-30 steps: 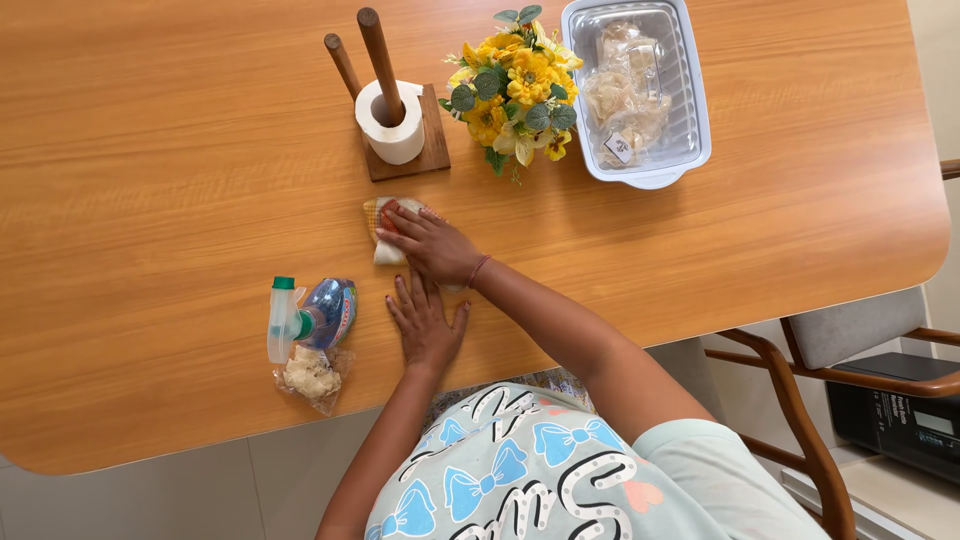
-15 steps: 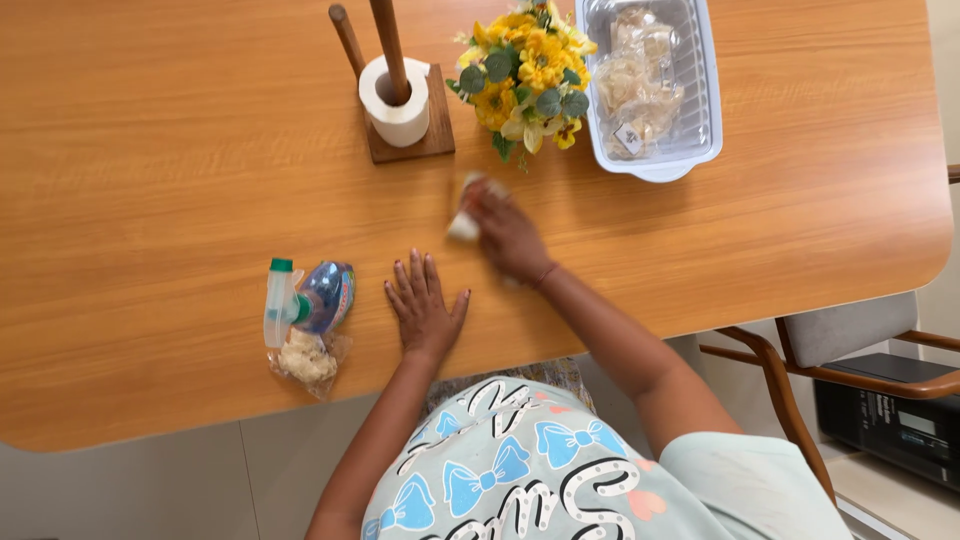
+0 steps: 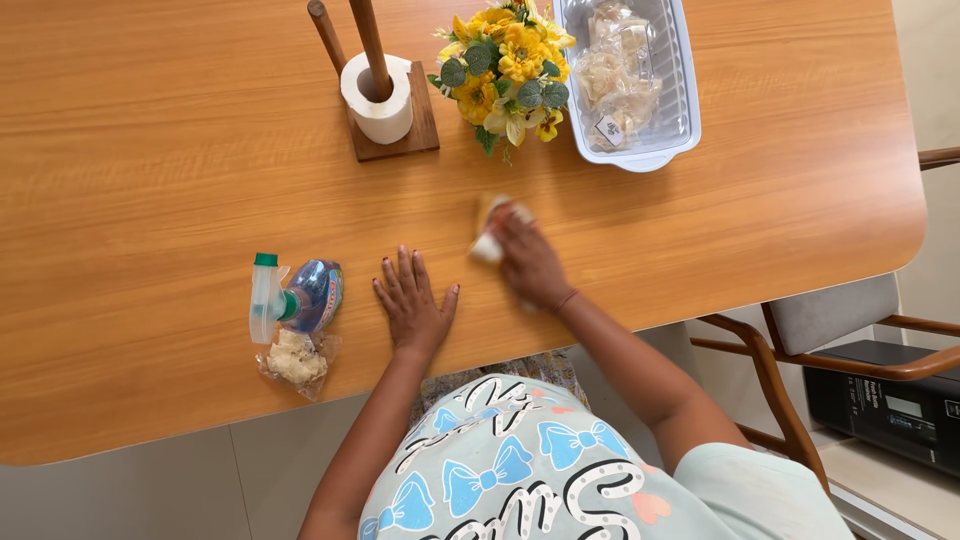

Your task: The person wipes a wooden dining table with a cloth while holding a spray bottle. They move a plastic container of food aside, wipe around it, and continue cleaning the table surface.

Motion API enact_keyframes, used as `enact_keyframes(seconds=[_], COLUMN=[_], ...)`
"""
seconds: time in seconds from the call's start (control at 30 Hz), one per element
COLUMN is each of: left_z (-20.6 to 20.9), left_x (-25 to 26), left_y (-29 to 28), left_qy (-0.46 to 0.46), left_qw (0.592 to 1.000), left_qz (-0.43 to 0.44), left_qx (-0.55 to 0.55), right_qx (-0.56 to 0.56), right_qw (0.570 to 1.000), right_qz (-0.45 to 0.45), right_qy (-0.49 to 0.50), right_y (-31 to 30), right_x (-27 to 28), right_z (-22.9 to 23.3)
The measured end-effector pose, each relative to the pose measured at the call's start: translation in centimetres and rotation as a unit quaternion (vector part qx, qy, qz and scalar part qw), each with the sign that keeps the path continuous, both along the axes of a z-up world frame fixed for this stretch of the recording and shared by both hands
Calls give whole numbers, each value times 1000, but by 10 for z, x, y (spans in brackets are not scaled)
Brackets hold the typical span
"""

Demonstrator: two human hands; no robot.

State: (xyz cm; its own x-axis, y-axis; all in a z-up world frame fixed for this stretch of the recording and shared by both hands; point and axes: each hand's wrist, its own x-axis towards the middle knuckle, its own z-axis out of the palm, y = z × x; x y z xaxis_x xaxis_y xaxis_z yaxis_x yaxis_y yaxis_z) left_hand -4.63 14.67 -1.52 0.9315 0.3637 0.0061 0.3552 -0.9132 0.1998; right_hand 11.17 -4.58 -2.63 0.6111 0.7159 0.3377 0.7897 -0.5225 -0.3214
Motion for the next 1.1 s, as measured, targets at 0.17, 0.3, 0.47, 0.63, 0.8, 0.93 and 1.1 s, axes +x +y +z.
enact_keyframes(seconds=[0.17,0.3,0.47,0.63,0.8,0.93,1.1], left_z=[7,4,-1,6,11,7,4], left_x=[-3,-1,-2,-3,-4,-1,-5], left_y=[-1,-2,-1,-1,-3,-3,-4], left_qy=[2,2,1,6,7,1,-2], left_qw=[1000,1000,1000,1000,1000,1000,1000], left_qz=[0,-3,-2,-3,-7,-5,-7], left_qx=[-14,-3,-5,-13,-12,-2,-8], right_qx=[-13,71,-2,19,-24,45,-22], right_qw=[986,988,1000,996,967,990,999], right_qz=[-165,-132,-16,-77,-254,-131,-29], right_qy=[-37,-27,-19,-28,-27,-34,12], right_y=[-25,11,-1,-78,-67,-24,-51], right_x=[42,15,-74,-13,5,-36,-83], right_z=[19,14,16,0,9,-4,6])
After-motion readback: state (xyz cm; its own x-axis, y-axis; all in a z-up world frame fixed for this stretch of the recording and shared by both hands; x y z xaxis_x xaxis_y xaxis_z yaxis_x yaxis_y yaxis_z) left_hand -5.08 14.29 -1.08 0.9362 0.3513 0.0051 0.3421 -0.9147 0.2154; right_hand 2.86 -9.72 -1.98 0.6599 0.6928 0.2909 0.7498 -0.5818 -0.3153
